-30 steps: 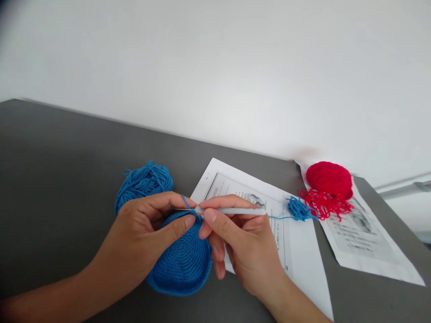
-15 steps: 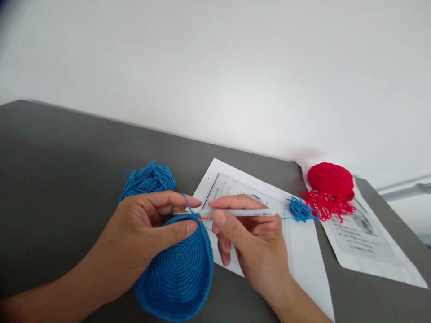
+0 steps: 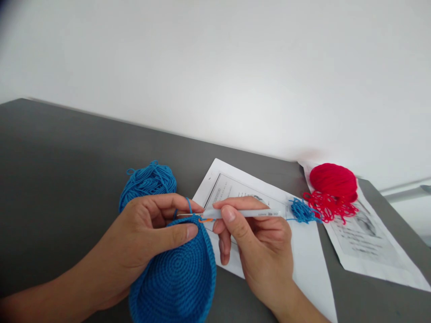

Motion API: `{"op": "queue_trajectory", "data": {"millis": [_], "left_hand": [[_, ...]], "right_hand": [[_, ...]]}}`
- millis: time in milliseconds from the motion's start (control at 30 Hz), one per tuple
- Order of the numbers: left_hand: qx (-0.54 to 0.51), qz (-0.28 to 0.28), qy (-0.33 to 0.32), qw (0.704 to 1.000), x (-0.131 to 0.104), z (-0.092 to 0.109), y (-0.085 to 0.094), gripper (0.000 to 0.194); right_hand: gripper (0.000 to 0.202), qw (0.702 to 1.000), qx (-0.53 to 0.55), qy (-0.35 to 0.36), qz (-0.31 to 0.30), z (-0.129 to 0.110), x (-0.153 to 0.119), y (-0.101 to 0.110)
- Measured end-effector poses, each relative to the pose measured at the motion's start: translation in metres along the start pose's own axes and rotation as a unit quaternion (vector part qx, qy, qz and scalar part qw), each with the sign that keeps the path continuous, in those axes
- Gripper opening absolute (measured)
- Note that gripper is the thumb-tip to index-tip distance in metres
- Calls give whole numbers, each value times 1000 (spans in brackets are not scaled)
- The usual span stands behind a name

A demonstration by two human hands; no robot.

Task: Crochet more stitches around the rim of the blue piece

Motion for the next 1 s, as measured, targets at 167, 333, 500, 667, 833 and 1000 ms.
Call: {"op": "queue_trajectory", "data": {"millis": [167,333,500,667,833,1000], "left_hand": [[10,6,3,1000,1,-1,2,19],[33,-3,-8,999,1,3,1,26],[34,-12,-6,999,1,5,2,32],[36,-18,12,999,1,2,3,35],[60,-4,17,998,0,4,5,37],[85,1,7,996,1,6,7,37]], "right_hand": [[13,1000,3,0,3,0,1,1],[12,999,21,23,-19,-4,0,-4],[12,999,27,36,-24,-7,1,-5],[11,999,15,43,-26,-8,1,-4],[12,999,19,47,-7,-5,0,1],[13,999,14,34,-16,-6,3,1]]}}
Point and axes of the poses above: each hand's wrist, its own x-axis towards the middle knuckle, its own y-axis out of the back of the hand, z = x × y, the point moved 8 cm from there along x, towards the middle knuckle, and after that the axes turned 7 degrees about -x, right-handed, at the moved point
